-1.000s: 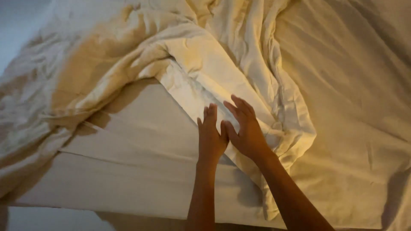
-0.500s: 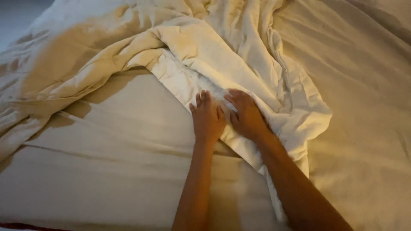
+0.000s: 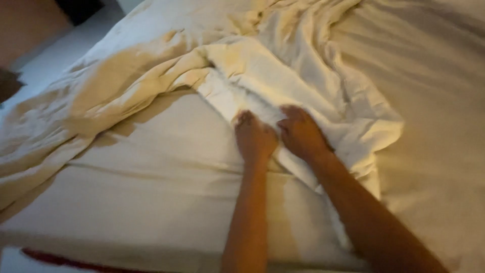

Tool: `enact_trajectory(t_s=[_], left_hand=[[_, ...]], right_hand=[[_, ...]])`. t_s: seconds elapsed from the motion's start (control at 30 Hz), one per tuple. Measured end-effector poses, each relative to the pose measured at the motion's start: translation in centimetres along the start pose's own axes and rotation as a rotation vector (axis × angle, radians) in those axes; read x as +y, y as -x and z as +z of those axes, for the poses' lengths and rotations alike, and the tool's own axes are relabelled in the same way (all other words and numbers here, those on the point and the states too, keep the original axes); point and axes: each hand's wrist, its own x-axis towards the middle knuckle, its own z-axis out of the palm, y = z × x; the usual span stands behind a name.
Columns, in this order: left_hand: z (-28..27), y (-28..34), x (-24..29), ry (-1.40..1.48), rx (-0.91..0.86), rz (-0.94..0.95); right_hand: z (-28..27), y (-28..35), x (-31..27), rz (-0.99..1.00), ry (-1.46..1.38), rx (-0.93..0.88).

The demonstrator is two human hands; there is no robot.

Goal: The person smooths and arranges a white duvet on a bed. They pull the duvet taut, fold the edges, and adjust the fabric to cover the mattress evenly.

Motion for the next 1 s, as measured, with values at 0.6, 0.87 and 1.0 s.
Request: enact_trajectory(t_s=[0.6,0.87,1.0], left_hand=[[0.1,-0.3,0.5,-0.294,-0.272,-0.124],[-4.6,1.3,2.8,-0.309,-0.408,-0.146],[-1.8,2.0,2.0,-0.347,-0.292,-0.171]], right_hand=[[-2.1,2.6,-2.4,0.005,0.124,-0.428],[-2.8,4.5,-1.7,-0.089,0.079,-0.457],[-2.8,5.4,-1.2,-0.157,0.028,-0.377]])
